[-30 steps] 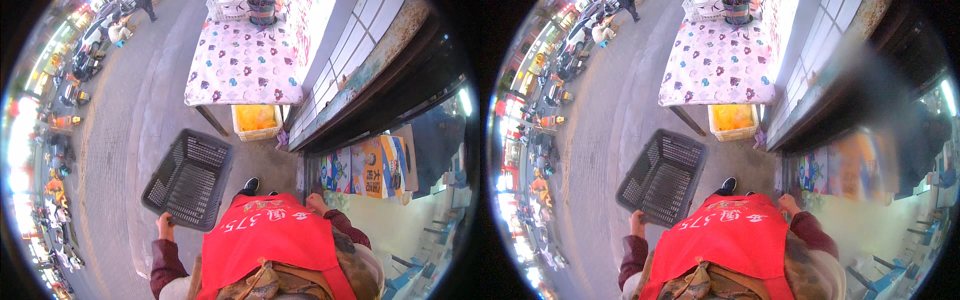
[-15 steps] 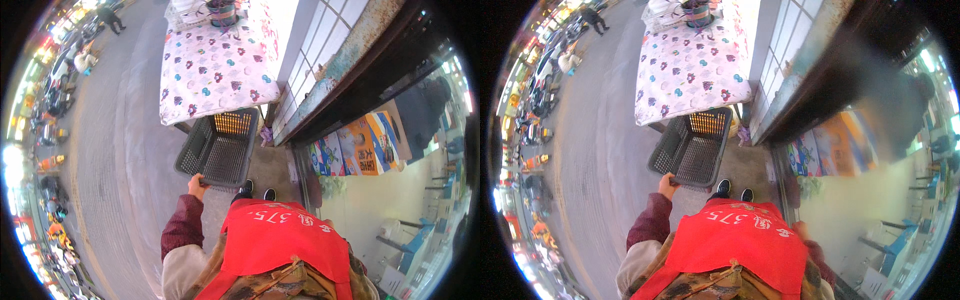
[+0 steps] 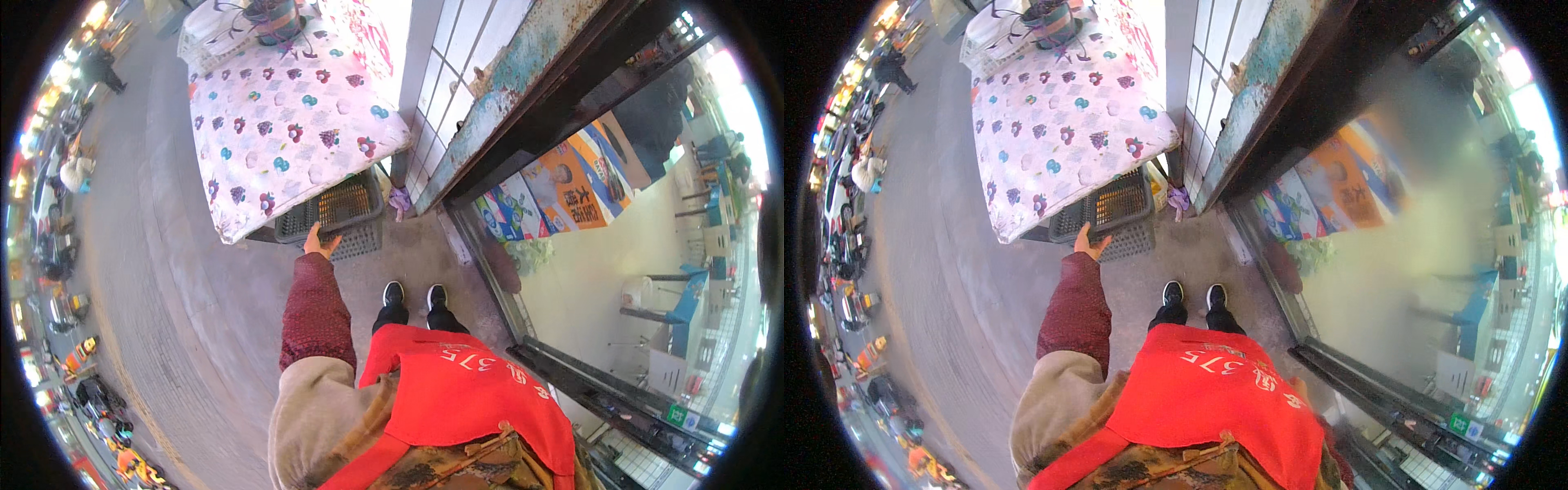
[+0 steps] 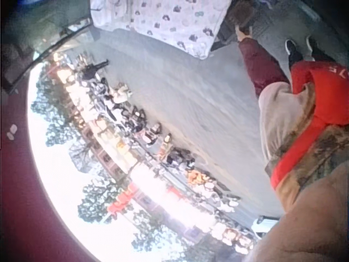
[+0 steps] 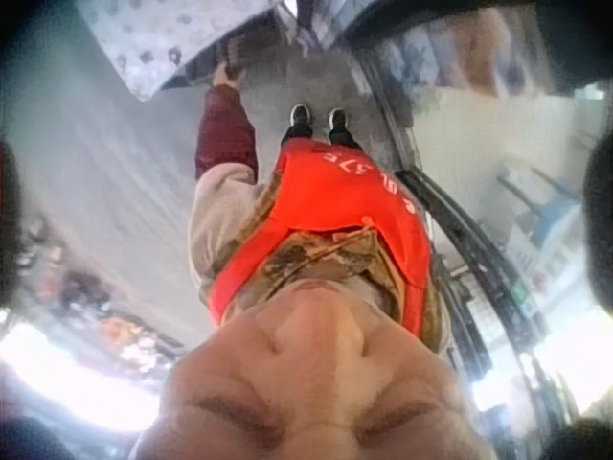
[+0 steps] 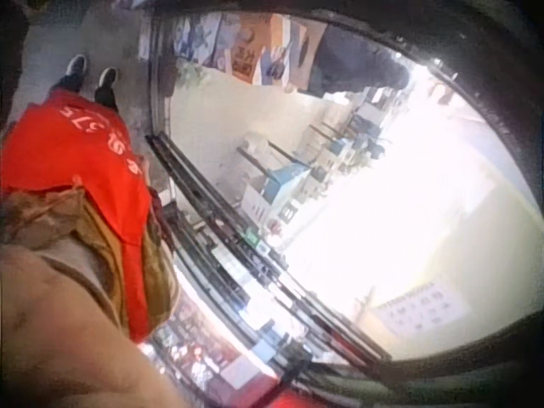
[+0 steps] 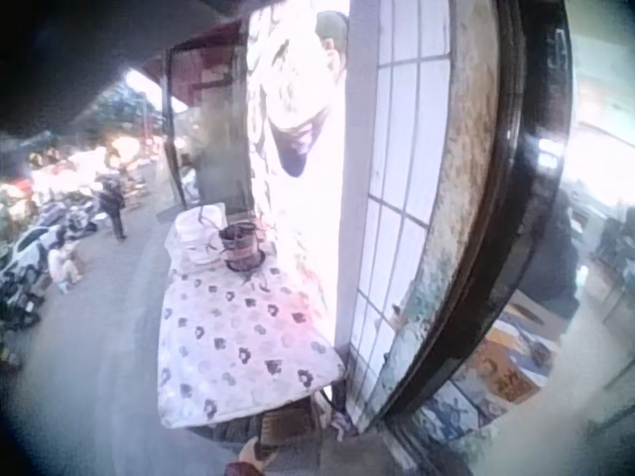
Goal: The person moves a plastic basket outside and returns to a kitchen prep area. They then chop a large bundle of green onions on a wooden cutting board with a knife, collecting the chopped pieces into a metal bowl.
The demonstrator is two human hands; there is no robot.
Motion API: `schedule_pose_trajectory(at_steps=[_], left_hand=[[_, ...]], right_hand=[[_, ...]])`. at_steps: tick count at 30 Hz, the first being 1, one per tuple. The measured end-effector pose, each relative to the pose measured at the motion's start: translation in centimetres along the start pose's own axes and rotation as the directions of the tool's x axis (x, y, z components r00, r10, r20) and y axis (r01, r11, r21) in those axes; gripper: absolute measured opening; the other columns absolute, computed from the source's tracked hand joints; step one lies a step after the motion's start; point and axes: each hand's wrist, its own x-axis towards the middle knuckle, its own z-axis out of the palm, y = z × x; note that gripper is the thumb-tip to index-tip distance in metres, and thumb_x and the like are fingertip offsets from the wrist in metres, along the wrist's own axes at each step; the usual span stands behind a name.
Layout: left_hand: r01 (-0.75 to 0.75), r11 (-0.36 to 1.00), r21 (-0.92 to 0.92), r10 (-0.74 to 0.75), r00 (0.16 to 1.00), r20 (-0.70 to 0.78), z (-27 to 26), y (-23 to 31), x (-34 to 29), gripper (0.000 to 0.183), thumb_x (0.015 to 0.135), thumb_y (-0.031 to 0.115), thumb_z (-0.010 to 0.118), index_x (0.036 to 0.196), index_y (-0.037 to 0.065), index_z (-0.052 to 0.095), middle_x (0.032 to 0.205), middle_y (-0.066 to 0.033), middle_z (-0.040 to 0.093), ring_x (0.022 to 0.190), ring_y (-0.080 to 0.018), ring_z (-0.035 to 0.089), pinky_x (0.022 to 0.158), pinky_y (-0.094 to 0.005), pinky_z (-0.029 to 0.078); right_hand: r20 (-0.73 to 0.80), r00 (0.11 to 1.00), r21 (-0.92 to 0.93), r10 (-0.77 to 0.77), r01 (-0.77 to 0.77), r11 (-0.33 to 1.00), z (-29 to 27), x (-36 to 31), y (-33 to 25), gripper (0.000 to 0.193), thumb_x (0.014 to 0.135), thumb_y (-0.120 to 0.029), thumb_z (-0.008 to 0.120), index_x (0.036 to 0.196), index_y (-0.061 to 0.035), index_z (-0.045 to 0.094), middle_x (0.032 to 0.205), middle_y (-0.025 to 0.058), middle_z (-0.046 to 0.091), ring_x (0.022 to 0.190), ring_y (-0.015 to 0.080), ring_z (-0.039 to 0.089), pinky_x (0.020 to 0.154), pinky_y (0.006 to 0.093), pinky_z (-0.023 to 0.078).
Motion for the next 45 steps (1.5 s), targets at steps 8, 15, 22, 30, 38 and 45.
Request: schedule_pose_trajectory(at_steps=[8, 15, 22, 30, 38, 45], left_hand=[[-0.130, 0.433, 0.892, -0.184, 0.956, 0.228, -2.5, -3.7, -3.1, 0.052, 0.083, 0.031, 0.068, 0.122, 0.002, 0.050, 0.109, -0.0277, 0.059, 0.094, -0.0432, 0.064, 0.074, -0.0538, 0.056], [-0.360, 0.007, 0.933, -0.596, 0.748, 0.293, -11.1, -16.1, -17.9, 0.028, 0.081, 0.031, 0.067, 0.093, 0.006, 0.070, 0.085, -0.0152, 0.070, 0.081, -0.0293, 0.071, 0.061, -0.0450, 0.056], [-0.465, 0.145, 0.873, -0.741, 0.534, 0.407, -11.2, -23.4, -20.5, 0.028, 0.090, 0.035, 0.056, 0.093, 0.008, 0.064, 0.083, -0.0123, 0.066, 0.075, -0.0307, 0.067, 0.061, -0.0485, 0.056], [-0.093, 0.156, 0.983, -0.722, 0.668, 0.178, 5.6, -24.3, -27.1, 0.020, 0.088, 0.019, 0.055, 0.097, 0.002, 0.057, 0.089, -0.0162, 0.060, 0.083, -0.0307, 0.067, 0.059, -0.0477, 0.059], [-0.371, 0.024, 0.928, -0.871, 0.447, 0.201, 24.1, -31.2, -31.4, 0.016, 0.086, 0.017, 0.061, 0.085, 0.002, 0.057, 0.081, -0.0141, 0.056, 0.072, -0.0327, 0.066, 0.059, -0.0517, 0.057], [-0.721, -0.014, 0.693, -0.935, 0.255, 0.246, 38.2, -42.0, -40.1, 0.029, 0.088, 0.035, 0.060, 0.083, 0.006, 0.063, 0.079, -0.0123, 0.063, 0.072, -0.0301, 0.066, 0.058, -0.0532, 0.053]], right_hand=[[-0.015, 1.000, 0.077, 0.001, 0.000, 0.997, 3.2, -1.2, 1.3, 0.024, 0.082, -0.020, 0.059, 0.076, 0.0026, 0.066, 0.068, 0.0143, 0.068, 0.055, 0.0256, 0.067, 0.051, 0.0383, 0.056], [-0.088, 0.995, 0.189, -0.055, 0.071, 0.979, 5.8, -0.8, 5.2, 0.024, 0.082, -0.019, 0.059, 0.077, 0.0035, 0.066, 0.069, 0.0151, 0.068, 0.056, 0.0257, 0.068, 0.051, 0.0385, 0.056], [-0.197, 0.976, 0.451, 0.098, 0.001, 0.893, 12.1, -6.3, 19.1, 0.023, 0.082, -0.017, 0.059, 0.078, 0.0044, 0.066, 0.069, 0.0160, 0.069, 0.057, 0.0259, 0.069, 0.052, 0.0386, 0.056], [-0.028, 0.883, 0.932, 0.468, -0.146, 0.331, 23.5, -13.4, 36.9, 0.024, 0.083, -0.017, 0.058, 0.077, 0.0053, 0.064, 0.068, 0.0199, 0.067, 0.058, 0.0303, 0.069, 0.053, 0.0421, 0.058], [-0.047, 0.921, 0.992, 0.387, 0.087, -0.089, 22.5, -9.2, 39.0, 0.023, 0.086, -0.018, 0.058, 0.083, 0.0048, 0.063, 0.079, 0.0193, 0.067, 0.064, 0.0298, 0.070, 0.056, 0.0403, 0.059], [-0.224, 0.942, 0.973, 0.249, 0.203, 0.106, 9.3, -5.5, 41.8, 0.026, 0.090, -0.022, 0.060, 0.101, 0.0013, 0.060, 0.086, 0.0150, 0.069, 0.072, 0.0235, 0.071, 0.057, 0.0358, 0.057]])
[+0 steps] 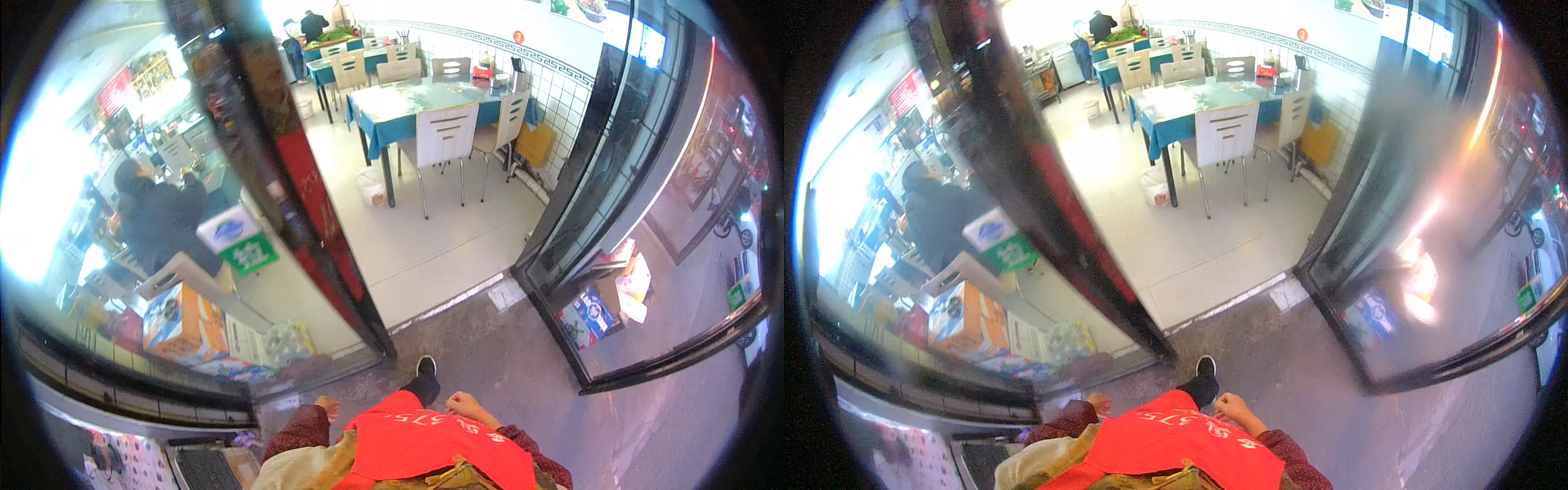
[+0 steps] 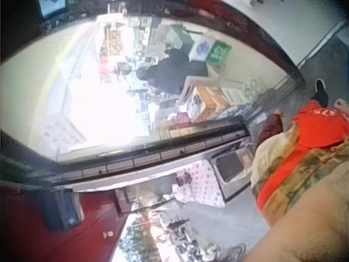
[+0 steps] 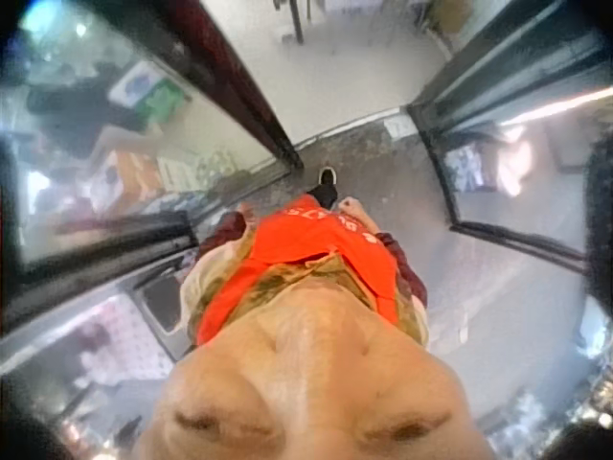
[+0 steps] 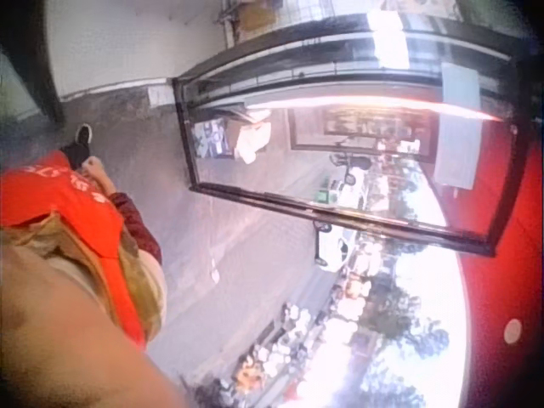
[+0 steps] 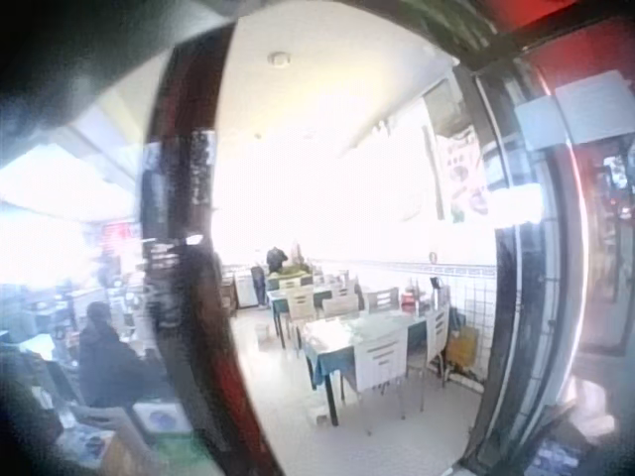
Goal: The person moves a plastic basket outside and returns to a kitchen prep area. They then chop a large bundle of green onions on a wooden cutting board with a knife, collecting the chopped pieces into a metal bowl.
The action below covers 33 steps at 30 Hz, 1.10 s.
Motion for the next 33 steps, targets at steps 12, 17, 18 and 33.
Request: schedule_pose_trajectory(at_steps=[12, 17, 18, 33], left_hand=[[-0.142, 0.929, 0.342, 0.162, 0.986, -0.028, 3.9, 23.1, 9.3, 0.032, 0.086, 0.038, 0.060, 0.084, 0.006, 0.065, 0.082, -0.0149, 0.064, 0.075, -0.0321, 0.066, 0.064, -0.0514, 0.053], [-0.101, 0.966, 0.238, 0.139, 0.979, -0.149, 3.5, 29.0, 11.2, 0.034, 0.085, 0.039, 0.060, 0.085, 0.006, 0.066, 0.083, -0.0160, 0.065, 0.077, -0.0329, 0.066, 0.066, -0.0507, 0.052], [-0.088, 0.975, 0.204, 0.127, 0.974, -0.186, 3.8, 29.8, 11.4, 0.034, 0.085, 0.039, 0.060, 0.085, 0.006, 0.067, 0.083, -0.0162, 0.065, 0.077, -0.0331, 0.067, 0.066, -0.0505, 0.052], [0.164, 0.860, -0.483, -0.431, 0.740, -0.517, 19.4, 38.6, 9.2, 0.039, 0.082, 0.043, 0.061, 0.086, 0.005, 0.070, 0.087, -0.0195, 0.067, 0.082, -0.0356, 0.067, 0.073, -0.0483, 0.052]], right_hand=[[-0.467, 0.884, -0.371, 0.020, -0.216, 0.903, -21.4, 11.3, -10.8, 0.024, 0.076, -0.023, 0.062, 0.074, -0.0008, 0.070, 0.066, 0.0123, 0.069, 0.058, 0.0256, 0.067, 0.055, 0.0400, 0.052], [-0.470, 0.879, -0.425, 0.083, -0.308, 0.851, -29.4, 19.3, -13.7, 0.022, 0.079, -0.020, 0.060, 0.076, 0.0000, 0.068, 0.069, 0.0141, 0.068, 0.058, 0.0270, 0.067, 0.054, 0.0415, 0.052], [-0.452, 0.888, -0.456, 0.083, -0.310, 0.834, -31.3, 21.5, -14.7, 0.021, 0.080, -0.019, 0.060, 0.077, 0.0001, 0.068, 0.070, 0.0144, 0.067, 0.058, 0.0273, 0.067, 0.054, 0.0418, 0.052], [0.266, 0.778, -0.731, -0.569, 0.547, 0.408, -44.1, 68.0, -58.4, 0.012, 0.088, -0.008, 0.052, 0.093, 0.0029, 0.054, 0.075, 0.0155, 0.062, 0.056, 0.0263, 0.066, 0.044, 0.0387, 0.053]])
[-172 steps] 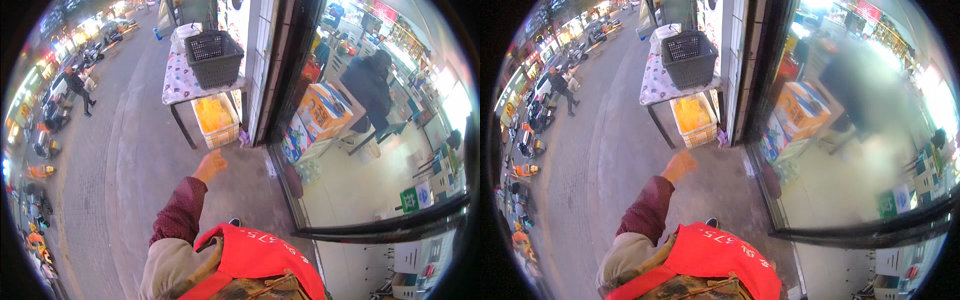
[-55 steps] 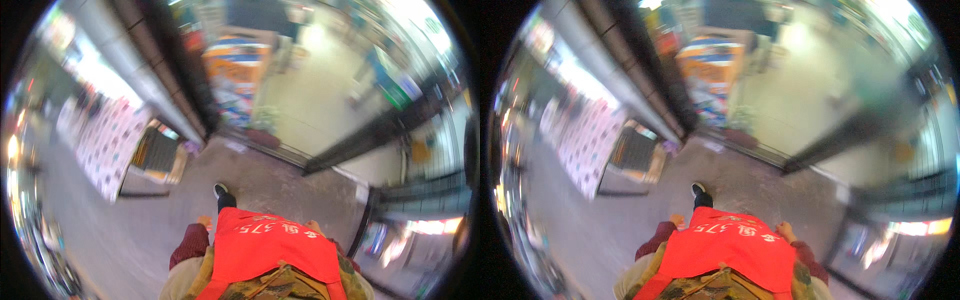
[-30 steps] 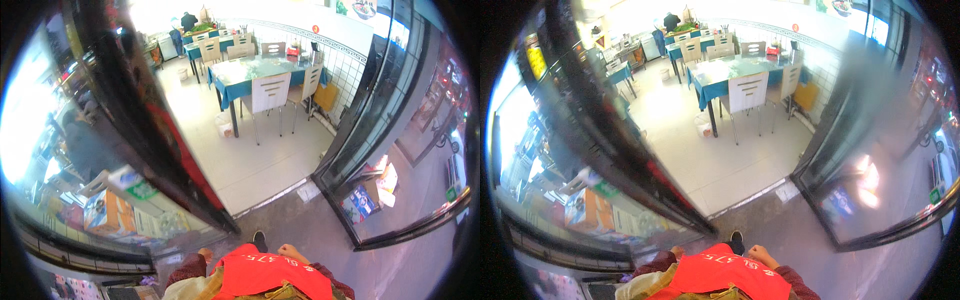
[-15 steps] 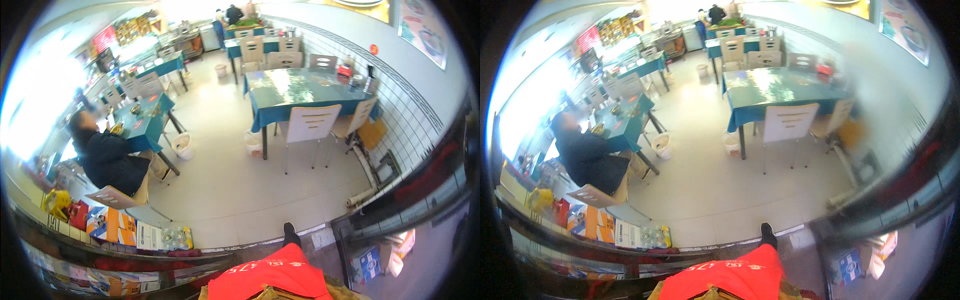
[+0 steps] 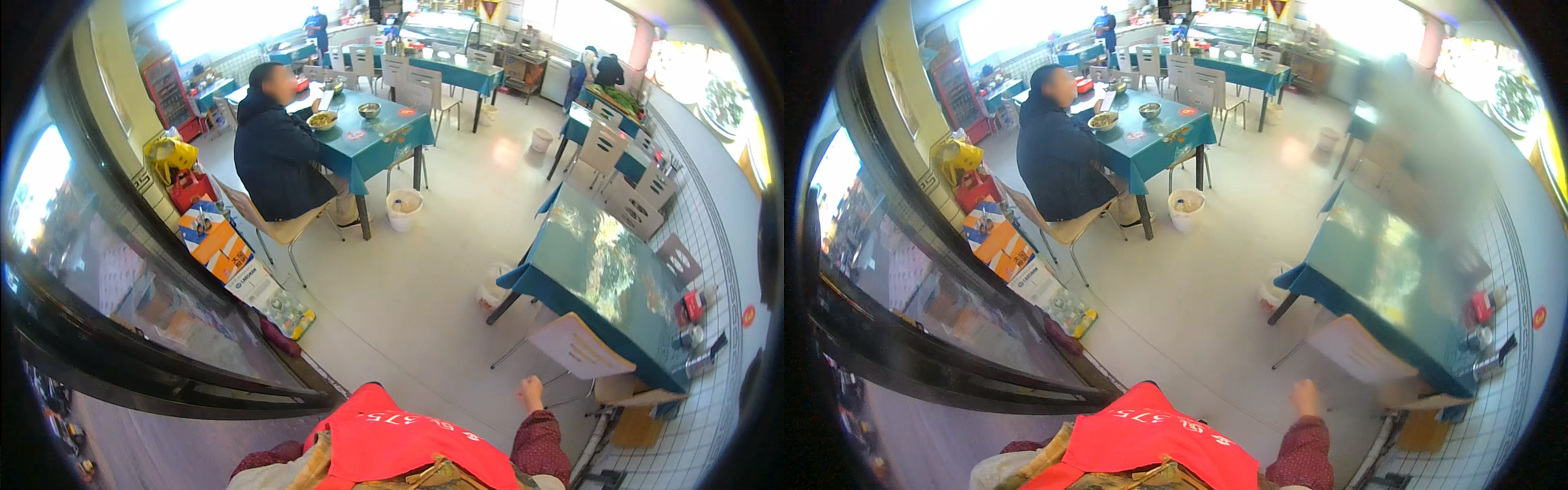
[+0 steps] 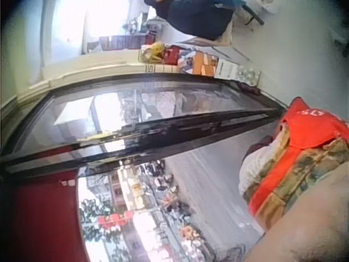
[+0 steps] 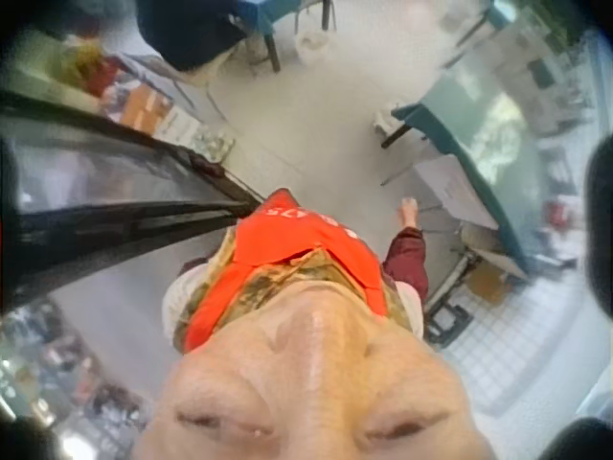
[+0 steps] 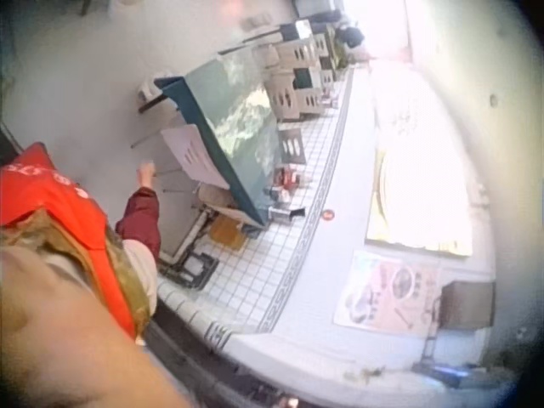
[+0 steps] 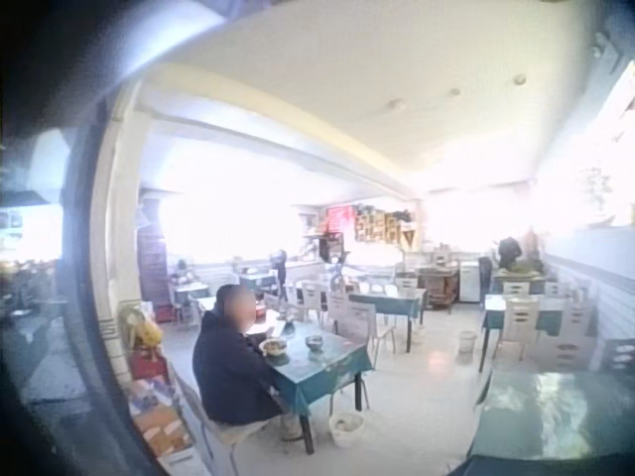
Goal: The person moves a plastic basket outside and returns to a kitchen prep area. They then chop a large bundle of green onions on a wooden cutting board with a knife, collecting the chopped pieces into a metal bowl.
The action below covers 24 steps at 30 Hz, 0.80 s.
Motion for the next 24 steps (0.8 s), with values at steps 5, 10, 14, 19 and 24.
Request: schedule_pose_trajectory(at_steps=[5, 10, 14, 19, 24], left_hand=[[0.039, 0.999, 0.002, -0.039, 0.999, 0.018, 1.9, 4.8, 1.4, 0.041, 0.081, 0.044, 0.061, 0.087, 0.005, 0.071, 0.088, -0.0206, 0.068, 0.083, -0.0364, 0.067, 0.076, -0.0475, 0.052], [-0.089, 0.992, 0.090, 0.089, 0.996, 0.009, -0.6, 13.2, 9.0, 0.043, 0.081, 0.045, 0.061, 0.087, 0.004, 0.072, 0.089, -0.0216, 0.068, 0.085, -0.0373, 0.067, 0.078, -0.0468, 0.052], [-0.246, 0.934, 0.260, 0.259, 0.966, -0.017, -6.0, 23.2, 18.5, 0.044, 0.080, 0.046, 0.061, 0.088, 0.004, 0.073, 0.090, -0.0225, 0.069, 0.086, -0.0379, 0.067, 0.080, -0.0462, 0.052], [-0.405, 0.732, 0.548, 0.432, 0.898, 0.087, -15.9, 42.2, 27.0, 0.033, 0.081, 0.032, 0.060, 0.096, 0.004, 0.068, 0.099, -0.0216, 0.067, 0.093, -0.0404, 0.064, 0.082, -0.0498, 0.051], [-0.641, 0.437, 0.632, 0.645, 0.712, 0.276, -26.3, 65.9, 27.6, 0.031, 0.084, 0.022, 0.056, 0.107, 0.002, 0.062, 0.109, -0.0223, 0.065, 0.101, -0.0414, 0.061, 0.087, -0.0506, 0.050]], right_hand=[[0.446, 0.875, 0.179, 0.188, -0.293, 0.939, 4.2, 8.1, -16.1, 0.015, 0.090, -0.014, 0.055, 0.093, 0.0010, 0.056, 0.077, 0.0123, 0.063, 0.061, 0.0225, 0.068, 0.048, 0.0342, 0.056], [0.766, 0.639, 0.056, 0.064, -0.165, 0.985, 7.1, 10.5, -22.6, 0.018, 0.089, -0.017, 0.058, 0.092, 0.0013, 0.058, 0.076, 0.0097, 0.066, 0.063, 0.0183, 0.068, 0.051, 0.0310, 0.056], [0.606, 0.794, -0.076, 0.046, 0.000, 0.997, 4.9, 14.1, -22.9, 0.024, 0.083, -0.023, 0.064, 0.085, 0.0005, 0.061, 0.075, 0.0146, 0.068, 0.068, 0.0209, 0.067, 0.061, 0.0375, 0.054], [0.387, 0.890, -0.111, 0.241, -0.215, 0.970, 0.3, 16.9, -23.1, 0.026, 0.079, -0.026, 0.066, 0.081, 0.0002, 0.063, 0.074, 0.0177, 0.067, 0.071, 0.0252, 0.065, 0.065, 0.0393, 0.050], [0.388, 0.908, -0.142, 0.155, -0.107, 0.984, -0.4, 27.0, -25.8, 0.026, 0.082, -0.027, 0.064, 0.084, -0.0013, 0.062, 0.078, 0.0196, 0.067, 0.074, 0.0326, 0.065, 0.066, 0.0434, 0.050]])
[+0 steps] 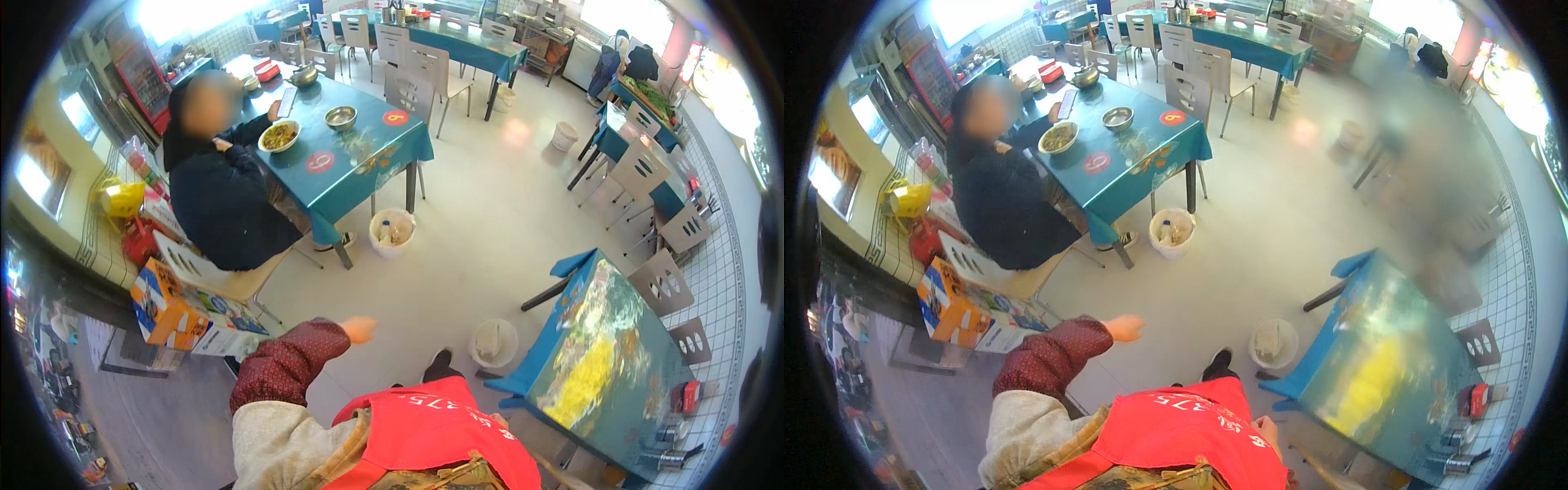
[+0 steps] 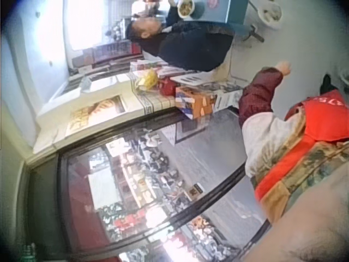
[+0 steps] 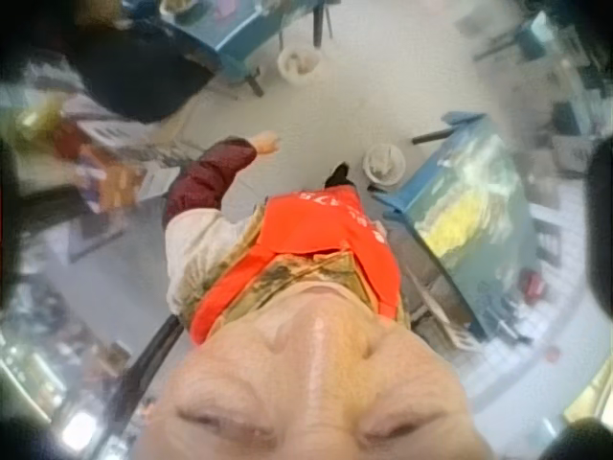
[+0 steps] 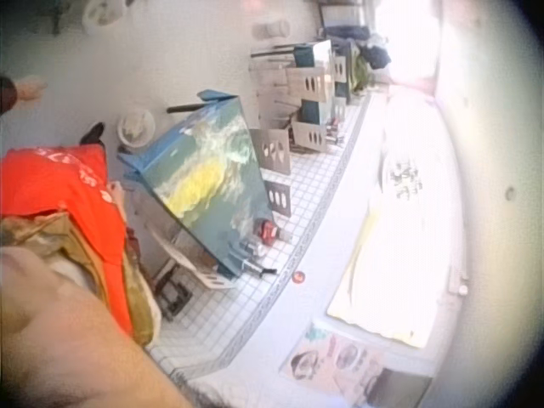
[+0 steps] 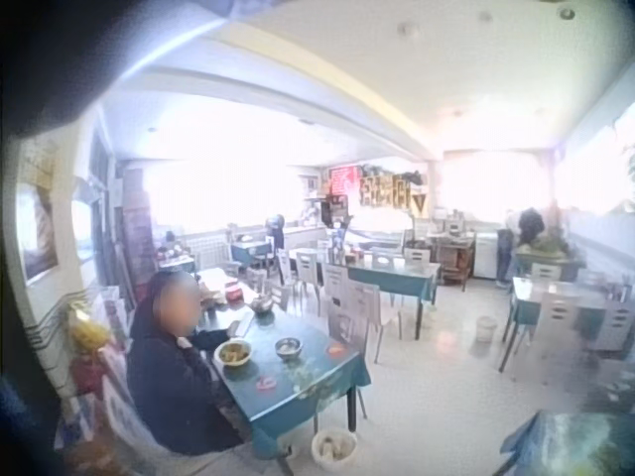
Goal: The person moves a plastic basket outside and returns to a kitchen prep area. They then chop a large bundle of green onions on a wooden cutting board with a knife, collecting the chopped pieces into a metal bowl.
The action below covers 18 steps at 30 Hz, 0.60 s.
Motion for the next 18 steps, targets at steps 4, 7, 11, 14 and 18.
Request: schedule_pose_trajectory(at_steps=[4, 7, 11, 14, 18], left_hand=[[-0.159, 0.985, -0.067, 0.143, 0.970, -0.195, -10.7, 2.4, 8.8, 0.031, 0.087, 0.022, 0.056, 0.110, 0.001, 0.060, 0.109, -0.0225, 0.064, 0.103, -0.0407, 0.060, 0.089, -0.0498, 0.047], [-0.192, 0.960, -0.203, 0.120, 0.939, -0.323, -12.2, 1.5, 14.6, 0.031, 0.088, 0.023, 0.056, 0.110, 0.002, 0.061, 0.108, -0.0218, 0.064, 0.102, -0.0392, 0.060, 0.088, -0.0488, 0.048], [0.100, 0.876, -0.472, -0.136, 0.990, -0.043, -11.1, -2.1, 19.7, 0.032, 0.089, 0.025, 0.056, 0.110, 0.002, 0.061, 0.107, -0.0209, 0.065, 0.100, -0.0372, 0.061, 0.086, -0.0475, 0.049], [0.285, 0.784, -0.552, -0.283, 0.955, 0.091, -11.7, -5.0, 23.2, 0.032, 0.090, 0.026, 0.055, 0.110, 0.002, 0.062, 0.106, -0.0202, 0.065, 0.098, -0.0357, 0.062, 0.085, -0.0465, 0.050], [0.382, 0.685, -0.620, -0.389, 0.912, 0.133, -14.1, -7.1, 28.9, 0.033, 0.090, 0.028, 0.055, 0.110, 0.003, 0.063, 0.105, -0.0192, 0.066, 0.096, -0.0337, 0.063, 0.084, -0.0453, 0.050]], right_hand=[[0.028, 0.996, -0.046, -0.088, 0.089, 0.995, -3.8, 8.7, -3.6, 0.026, 0.084, -0.029, 0.061, 0.088, -0.0026, 0.061, 0.084, 0.0217, 0.067, 0.081, 0.0403, 0.065, 0.069, 0.0494, 0.049], [0.030, 0.995, -0.059, -0.097, 0.098, 0.993, -7.5, 18.0, -6.4, 0.029, 0.086, -0.030, 0.057, 0.093, -0.0027, 0.060, 0.087, 0.0219, 0.068, 0.084, 0.0426, 0.064, 0.072, 0.0528, 0.050], [0.038, 0.995, -0.040, -0.088, 0.089, 0.995, -14.7, 28.5, -9.0, 0.027, 0.087, -0.026, 0.054, 0.098, -0.0031, 0.061, 0.092, 0.0229, 0.068, 0.087, 0.0425, 0.064, 0.076, 0.0523, 0.050], [0.115, 0.987, -0.173, -0.111, 0.130, 0.976, -18.9, 35.4, -11.2, 0.027, 0.086, -0.023, 0.052, 0.102, -0.0030, 0.062, 0.096, 0.0235, 0.067, 0.088, 0.0428, 0.064, 0.077, 0.0523, 0.050], [0.376, 0.902, -0.296, -0.213, 0.334, 0.895, -21.5, 44.7, -13.5, 0.029, 0.085, -0.023, 0.051, 0.103, -0.0028, 0.064, 0.095, 0.0234, 0.067, 0.086, 0.0429, 0.064, 0.074, 0.0521, 0.050]])
